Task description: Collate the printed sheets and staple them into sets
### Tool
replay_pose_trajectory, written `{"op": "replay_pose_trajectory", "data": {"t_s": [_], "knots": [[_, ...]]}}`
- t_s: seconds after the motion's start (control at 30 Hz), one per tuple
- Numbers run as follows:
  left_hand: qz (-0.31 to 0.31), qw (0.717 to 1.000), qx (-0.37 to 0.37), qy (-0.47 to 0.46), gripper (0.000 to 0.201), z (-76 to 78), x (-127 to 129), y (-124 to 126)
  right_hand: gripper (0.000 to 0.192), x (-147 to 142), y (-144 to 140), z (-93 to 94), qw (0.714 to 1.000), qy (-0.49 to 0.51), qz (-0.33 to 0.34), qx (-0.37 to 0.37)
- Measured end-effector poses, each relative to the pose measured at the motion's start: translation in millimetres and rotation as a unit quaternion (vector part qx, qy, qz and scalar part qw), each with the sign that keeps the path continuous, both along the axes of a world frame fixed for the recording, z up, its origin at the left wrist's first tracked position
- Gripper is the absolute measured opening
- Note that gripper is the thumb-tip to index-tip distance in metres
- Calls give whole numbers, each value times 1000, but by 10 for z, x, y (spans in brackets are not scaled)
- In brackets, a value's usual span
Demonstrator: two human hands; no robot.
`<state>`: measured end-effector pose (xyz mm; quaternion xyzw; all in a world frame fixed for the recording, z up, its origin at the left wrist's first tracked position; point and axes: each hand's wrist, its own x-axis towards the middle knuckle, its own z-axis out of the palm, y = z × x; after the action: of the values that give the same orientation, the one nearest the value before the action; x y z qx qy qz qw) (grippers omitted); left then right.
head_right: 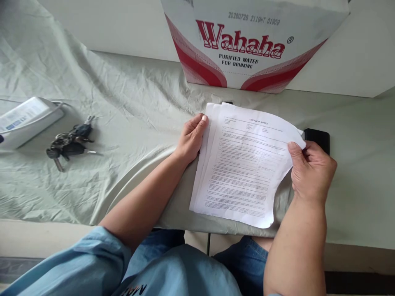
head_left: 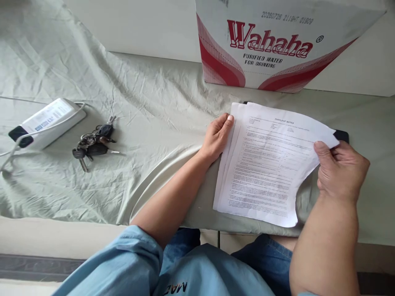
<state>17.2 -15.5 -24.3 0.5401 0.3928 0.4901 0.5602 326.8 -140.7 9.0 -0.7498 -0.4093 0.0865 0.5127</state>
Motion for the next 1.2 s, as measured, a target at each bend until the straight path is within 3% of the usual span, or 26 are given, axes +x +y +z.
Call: {"op": "replay_pose_trajectory", "data": {"t_s": [0.23, 0.4, 0.7, 0.97, 1.2], "knots": [[-18, 999, -31, -17, 90, -3, 18, -18, 41, -86, 30, 12, 999, 1, -4, 44], [-65, 996, -57, -32, 79, -19, 18, -8, 36, -99, 38, 23, 999, 3, -7, 48], [-46, 998, -41, -33, 76, -23, 22, -4, 41, -23, 147, 10, 985, 32, -112, 124], [-56, 995, -59, -61, 82, 11, 16, -22, 38, -91, 145, -8, 988, 55, -67, 131], [-93, 990, -89, -54, 68, -8, -22, -39, 34, -150, 139, -4, 986, 73, -55, 137]]}}
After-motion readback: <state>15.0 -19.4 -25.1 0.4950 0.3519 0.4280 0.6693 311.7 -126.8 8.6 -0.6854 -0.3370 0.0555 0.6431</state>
